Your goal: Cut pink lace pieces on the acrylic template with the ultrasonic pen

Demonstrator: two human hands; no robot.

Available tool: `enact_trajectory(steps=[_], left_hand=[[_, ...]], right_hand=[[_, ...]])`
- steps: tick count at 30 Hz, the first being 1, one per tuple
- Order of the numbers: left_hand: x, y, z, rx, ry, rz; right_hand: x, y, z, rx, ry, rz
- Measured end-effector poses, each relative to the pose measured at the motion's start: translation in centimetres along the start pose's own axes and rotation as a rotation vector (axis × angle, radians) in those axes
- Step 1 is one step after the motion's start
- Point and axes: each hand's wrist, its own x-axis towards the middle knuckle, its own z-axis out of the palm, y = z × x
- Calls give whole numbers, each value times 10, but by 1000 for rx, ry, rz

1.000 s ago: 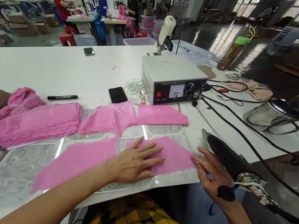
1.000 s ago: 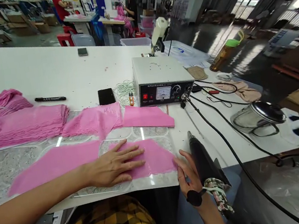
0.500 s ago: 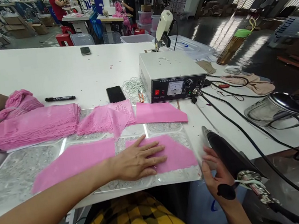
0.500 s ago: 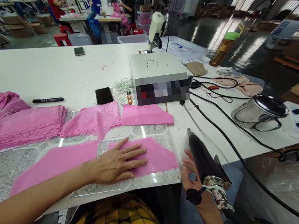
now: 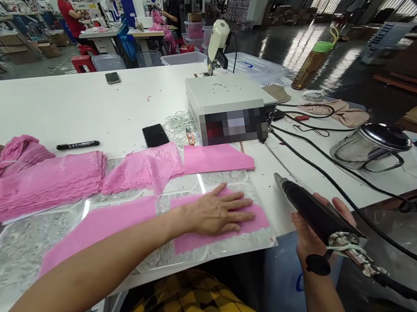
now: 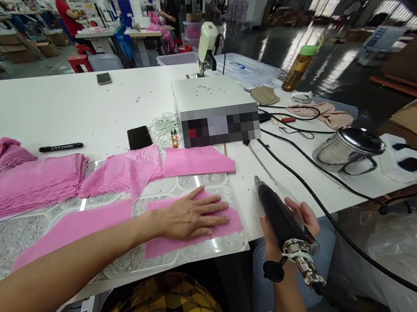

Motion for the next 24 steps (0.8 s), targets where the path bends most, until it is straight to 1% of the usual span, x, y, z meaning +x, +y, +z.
enact_trajectory(steps=[1,2,4,8,14,18,21,24], left_hand=[[0,-1,0,0,-1,1],[1,-2,0,-1,2,4],[2,-3,0,-1,14,9],[4,-3,0,0,16,2],[4,-4,2,12,23,0],[6,-3,2,7,-11,-5],[10,0,-4,5,-54,-26],[4,7,-16,18,-43,-49]], right_hand=[[5,-8,1,79,117,68],[9,-14,2,144,187,111],[15,-23,5,227,252,140],[19,-24,7,258,279,127],[15,-17,9,266,270,170],[11,-18,5,272,271,189],[9,-24,-1,231,294,183],[8,-35,-3,235,280,174]])
